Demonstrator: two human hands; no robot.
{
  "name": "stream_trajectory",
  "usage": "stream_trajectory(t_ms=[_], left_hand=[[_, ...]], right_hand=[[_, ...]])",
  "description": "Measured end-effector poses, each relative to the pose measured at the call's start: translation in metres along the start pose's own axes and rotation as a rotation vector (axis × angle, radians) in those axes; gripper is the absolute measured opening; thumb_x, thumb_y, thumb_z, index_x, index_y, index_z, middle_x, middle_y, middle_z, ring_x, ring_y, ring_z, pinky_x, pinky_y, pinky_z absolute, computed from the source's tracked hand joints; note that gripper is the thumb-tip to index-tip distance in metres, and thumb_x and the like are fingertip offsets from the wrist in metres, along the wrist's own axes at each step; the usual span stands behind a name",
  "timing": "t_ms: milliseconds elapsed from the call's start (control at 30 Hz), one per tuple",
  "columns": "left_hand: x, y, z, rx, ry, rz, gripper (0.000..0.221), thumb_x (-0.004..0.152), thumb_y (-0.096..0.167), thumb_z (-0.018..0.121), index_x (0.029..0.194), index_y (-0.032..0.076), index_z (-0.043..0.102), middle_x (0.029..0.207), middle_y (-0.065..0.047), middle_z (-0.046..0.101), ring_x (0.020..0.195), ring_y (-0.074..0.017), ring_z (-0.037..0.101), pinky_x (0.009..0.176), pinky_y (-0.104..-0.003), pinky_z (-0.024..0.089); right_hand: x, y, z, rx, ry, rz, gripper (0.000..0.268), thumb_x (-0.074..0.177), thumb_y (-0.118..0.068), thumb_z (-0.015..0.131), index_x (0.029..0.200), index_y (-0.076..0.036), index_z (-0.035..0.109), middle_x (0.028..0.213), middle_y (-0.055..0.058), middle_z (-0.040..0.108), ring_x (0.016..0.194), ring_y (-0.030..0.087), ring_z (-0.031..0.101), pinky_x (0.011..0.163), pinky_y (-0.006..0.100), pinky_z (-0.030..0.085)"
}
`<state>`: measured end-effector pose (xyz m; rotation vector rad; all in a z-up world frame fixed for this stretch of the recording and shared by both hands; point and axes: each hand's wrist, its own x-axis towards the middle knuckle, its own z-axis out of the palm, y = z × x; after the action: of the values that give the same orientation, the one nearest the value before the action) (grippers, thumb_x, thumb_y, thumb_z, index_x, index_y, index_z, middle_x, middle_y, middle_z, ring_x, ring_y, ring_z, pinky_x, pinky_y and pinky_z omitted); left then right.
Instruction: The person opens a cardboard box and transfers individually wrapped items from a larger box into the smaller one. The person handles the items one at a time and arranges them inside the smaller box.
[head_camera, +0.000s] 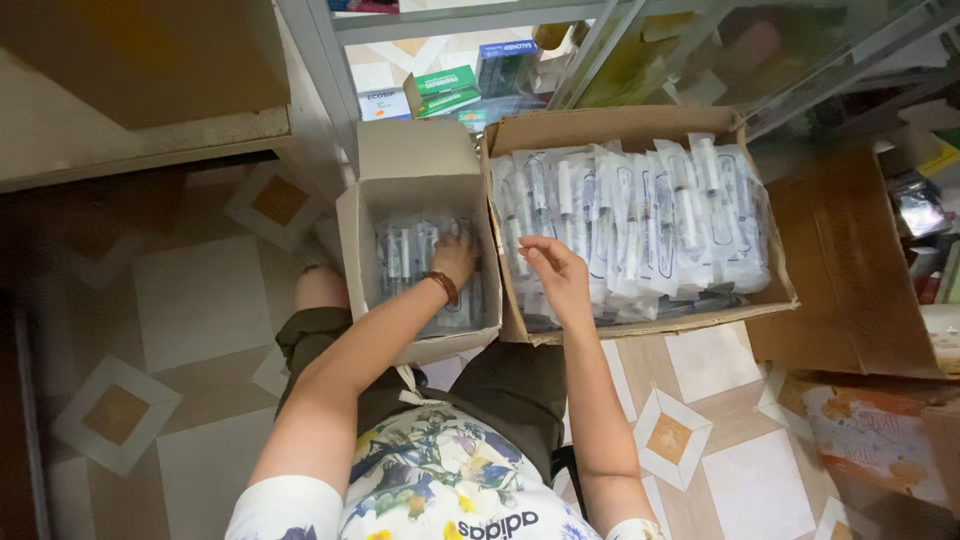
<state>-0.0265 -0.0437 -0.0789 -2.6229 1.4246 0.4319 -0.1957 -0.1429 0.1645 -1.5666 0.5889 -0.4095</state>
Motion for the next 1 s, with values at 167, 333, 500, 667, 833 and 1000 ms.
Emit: stream_trajectory(t_ms=[167,333,500,667,833,1000], left_hand=[[-0.005,0.001,0.013,-0.091,-0.118,-0.013,0.040,0.097,0.026,0.060,0.131,0.006,0.069,0.136,-0.020,0.061,0.125,-0.0420,0.060,0.091,-0.057,0.055],[-0.025,-0.009,0.019,-0.192,-0.348,0.464,0.041,0.084,0.033,0.069,0.112,0.004,0.074,0.118,-0.022,0.069,0.112,-0.0389,0.067,0.096,-0.048,0.053],[-0.031,-0.008,-0.008,-0.111,-0.297,0.215,0.031,0.092,0.017,0.060,0.114,0.003,0.077,0.121,-0.022,0.074,0.109,-0.0374,0.073,0.091,-0.046,0.060],[-0.048,-0.026,-0.035,-0.254,-0.209,-0.030,0.031,0.098,0.017,0.052,0.123,0.009,0.070,0.125,-0.023,0.067,0.113,-0.0408,0.068,0.089,-0.051,0.057],[-0.033,-0.015,-0.018,-0.433,-0.194,-0.243,0.046,0.101,0.026,0.053,0.133,-0.007,0.056,0.120,-0.028,0.070,0.111,-0.0393,0.070,0.093,-0.047,0.055],[-0.015,-0.010,0.003,-0.796,-0.155,-0.268,0.041,0.094,0.022,0.064,0.123,-0.007,0.065,0.126,-0.032,0.061,0.117,-0.0457,0.060,0.095,-0.048,0.050]], right_hand=[[0.001,0.005,-0.001,-0.009,-0.005,-0.009,0.021,0.101,-0.009,0.064,0.119,-0.003,0.072,0.107,0.004,0.075,0.103,0.010,0.069,0.090,0.025,0.052],[0.003,0.006,0.000,-0.036,0.007,-0.005,0.021,0.101,-0.010,0.064,0.119,-0.003,0.073,0.105,0.003,0.075,0.102,0.010,0.068,0.087,0.024,0.052],[0.003,0.010,-0.001,-0.007,-0.007,-0.051,0.021,0.101,-0.010,0.065,0.119,-0.002,0.072,0.107,0.003,0.074,0.102,0.010,0.069,0.089,0.024,0.052],[0.005,0.015,-0.002,-0.021,0.002,-0.001,0.021,0.100,-0.010,0.065,0.119,-0.004,0.073,0.104,0.002,0.075,0.100,0.009,0.069,0.087,0.024,0.052],[0.003,0.015,0.000,-0.046,0.024,-0.020,0.020,0.100,-0.009,0.067,0.118,-0.004,0.074,0.103,0.002,0.076,0.098,0.009,0.068,0.083,0.024,0.051],[0.001,0.010,0.000,-0.030,0.018,-0.010,0.020,0.099,-0.009,0.066,0.118,-0.004,0.073,0.104,0.002,0.075,0.100,0.008,0.070,0.085,0.022,0.052]])
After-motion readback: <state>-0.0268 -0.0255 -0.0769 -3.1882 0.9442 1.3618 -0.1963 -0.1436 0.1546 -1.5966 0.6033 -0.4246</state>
